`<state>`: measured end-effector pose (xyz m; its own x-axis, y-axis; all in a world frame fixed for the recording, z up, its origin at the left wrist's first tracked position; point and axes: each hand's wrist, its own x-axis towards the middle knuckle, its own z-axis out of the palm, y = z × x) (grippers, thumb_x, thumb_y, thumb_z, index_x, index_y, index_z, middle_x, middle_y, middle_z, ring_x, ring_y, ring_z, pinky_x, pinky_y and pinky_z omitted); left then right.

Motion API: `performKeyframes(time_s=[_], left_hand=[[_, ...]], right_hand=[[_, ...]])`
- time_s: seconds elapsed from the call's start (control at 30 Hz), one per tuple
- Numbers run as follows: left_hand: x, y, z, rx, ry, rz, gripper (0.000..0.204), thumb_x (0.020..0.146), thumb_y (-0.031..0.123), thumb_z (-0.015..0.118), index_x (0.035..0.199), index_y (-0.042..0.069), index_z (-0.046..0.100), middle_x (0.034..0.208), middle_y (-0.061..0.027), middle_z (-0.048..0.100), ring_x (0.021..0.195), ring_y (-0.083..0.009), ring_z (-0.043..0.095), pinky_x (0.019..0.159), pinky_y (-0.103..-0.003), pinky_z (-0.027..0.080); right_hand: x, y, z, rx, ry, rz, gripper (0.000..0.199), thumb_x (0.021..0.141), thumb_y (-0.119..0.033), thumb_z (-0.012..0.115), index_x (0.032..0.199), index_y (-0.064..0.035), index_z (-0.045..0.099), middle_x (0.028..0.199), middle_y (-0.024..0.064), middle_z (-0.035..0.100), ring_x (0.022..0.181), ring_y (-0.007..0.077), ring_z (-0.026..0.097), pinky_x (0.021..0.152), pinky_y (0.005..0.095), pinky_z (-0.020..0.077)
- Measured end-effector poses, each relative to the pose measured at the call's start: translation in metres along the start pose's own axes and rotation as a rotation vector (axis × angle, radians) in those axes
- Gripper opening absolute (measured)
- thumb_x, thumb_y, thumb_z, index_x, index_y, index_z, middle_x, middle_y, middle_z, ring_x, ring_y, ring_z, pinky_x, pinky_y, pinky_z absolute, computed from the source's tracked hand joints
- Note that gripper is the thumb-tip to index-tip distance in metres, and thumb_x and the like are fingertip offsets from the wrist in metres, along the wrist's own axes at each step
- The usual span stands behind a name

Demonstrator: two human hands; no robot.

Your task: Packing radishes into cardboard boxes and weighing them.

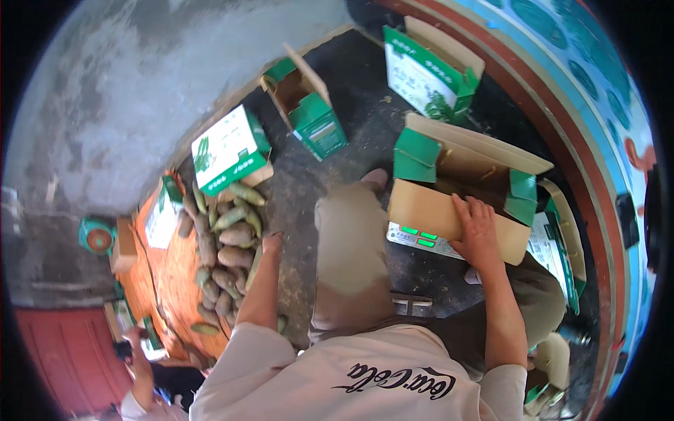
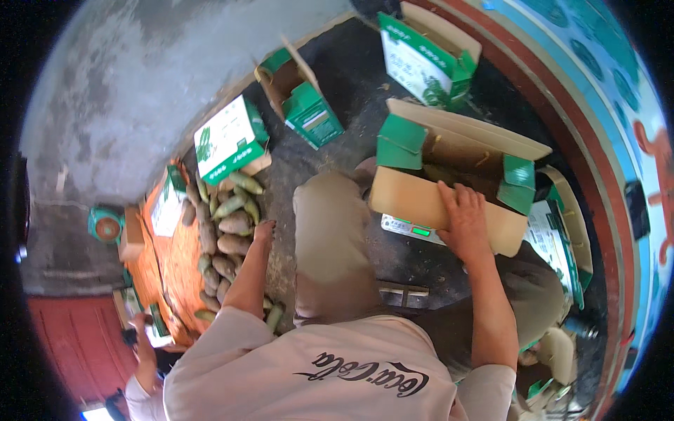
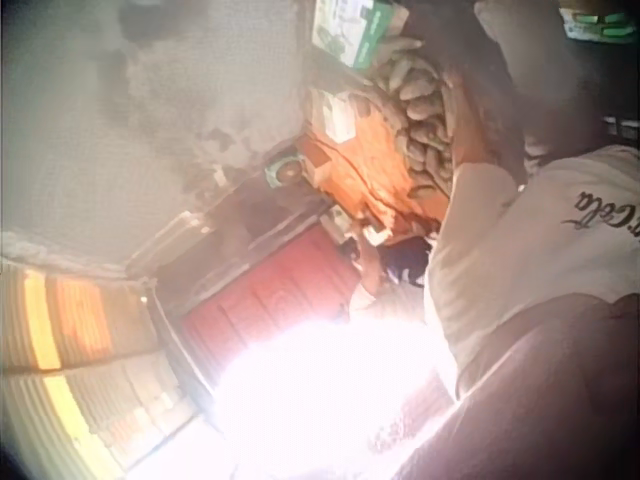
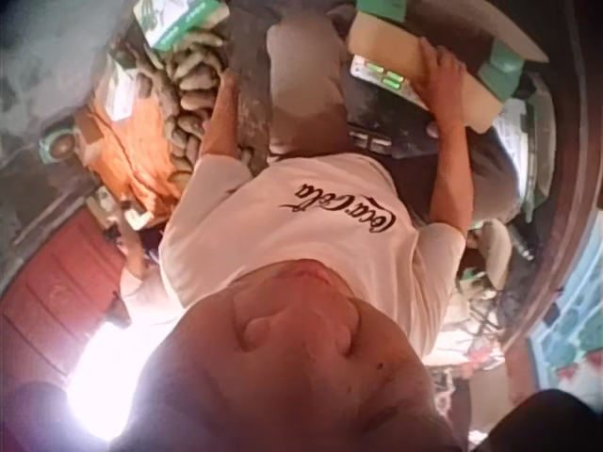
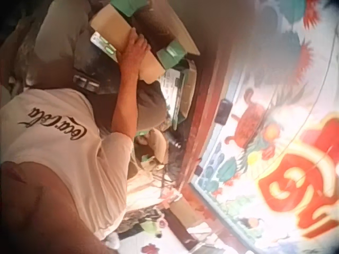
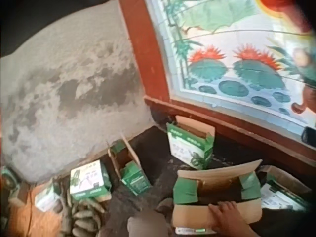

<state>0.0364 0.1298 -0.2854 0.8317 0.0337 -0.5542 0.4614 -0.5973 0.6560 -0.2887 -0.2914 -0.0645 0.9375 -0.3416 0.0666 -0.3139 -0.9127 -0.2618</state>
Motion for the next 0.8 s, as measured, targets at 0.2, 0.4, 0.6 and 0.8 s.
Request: performKeyframes(time_s=[0.2, 0.4, 0.6, 0.8], left_hand=[[0.003, -0.027, 0.000, 0.178, 0.134, -0.081, 0.038, 0.077, 0.024, 0.058, 0.109, 0.005, 0.063, 0.106, -0.0149, 0.065, 0.101, -0.0298, 0.061, 0.084, -0.037, 0.046], [0.013, -0.032, 0.002, 0.444, 0.123, -0.101, 0.041, 0.077, 0.027, 0.056, 0.111, 0.006, 0.062, 0.111, -0.0186, 0.061, 0.106, -0.0329, 0.057, 0.089, -0.039, 0.045], [0.036, -0.064, -0.033, 0.642, 0.184, -0.190, 0.058, 0.076, 0.042, 0.061, 0.122, 0.008, 0.053, 0.121, -0.0198, 0.054, 0.115, -0.0333, 0.050, 0.096, -0.039, 0.041], [0.037, -0.087, -0.038, 0.742, 0.115, -0.351, 0.068, 0.075, 0.037, 0.063, 0.132, 0.008, 0.042, 0.134, -0.0164, 0.043, 0.123, -0.0317, 0.042, 0.102, -0.039, 0.036]], right_hand=[[0.004, -0.004, 0.003, -0.031, 0.031, 0.023, 0.094, 0.053, -0.011, 0.078, 0.136, -0.0135, 0.035, 0.125, 0.0173, 0.043, 0.116, 0.0354, 0.040, 0.101, 0.0465, 0.0297], [0.004, -0.003, 0.005, -0.055, 0.002, 0.068, 0.092, 0.053, -0.008, 0.077, 0.135, -0.0118, 0.036, 0.126, 0.0174, 0.041, 0.116, 0.0363, 0.039, 0.100, 0.0463, 0.0303], [0.013, -0.012, 0.002, -0.039, -0.045, 0.106, 0.090, 0.052, -0.005, 0.076, 0.134, -0.0105, 0.038, 0.127, 0.0174, 0.041, 0.115, 0.0368, 0.039, 0.100, 0.0461, 0.0307], [0.013, -0.007, 0.013, -0.098, -0.032, 0.080, 0.093, 0.050, -0.003, 0.074, 0.135, -0.0097, 0.036, 0.127, 0.0179, 0.042, 0.115, 0.0372, 0.041, 0.100, 0.0466, 0.0308]])
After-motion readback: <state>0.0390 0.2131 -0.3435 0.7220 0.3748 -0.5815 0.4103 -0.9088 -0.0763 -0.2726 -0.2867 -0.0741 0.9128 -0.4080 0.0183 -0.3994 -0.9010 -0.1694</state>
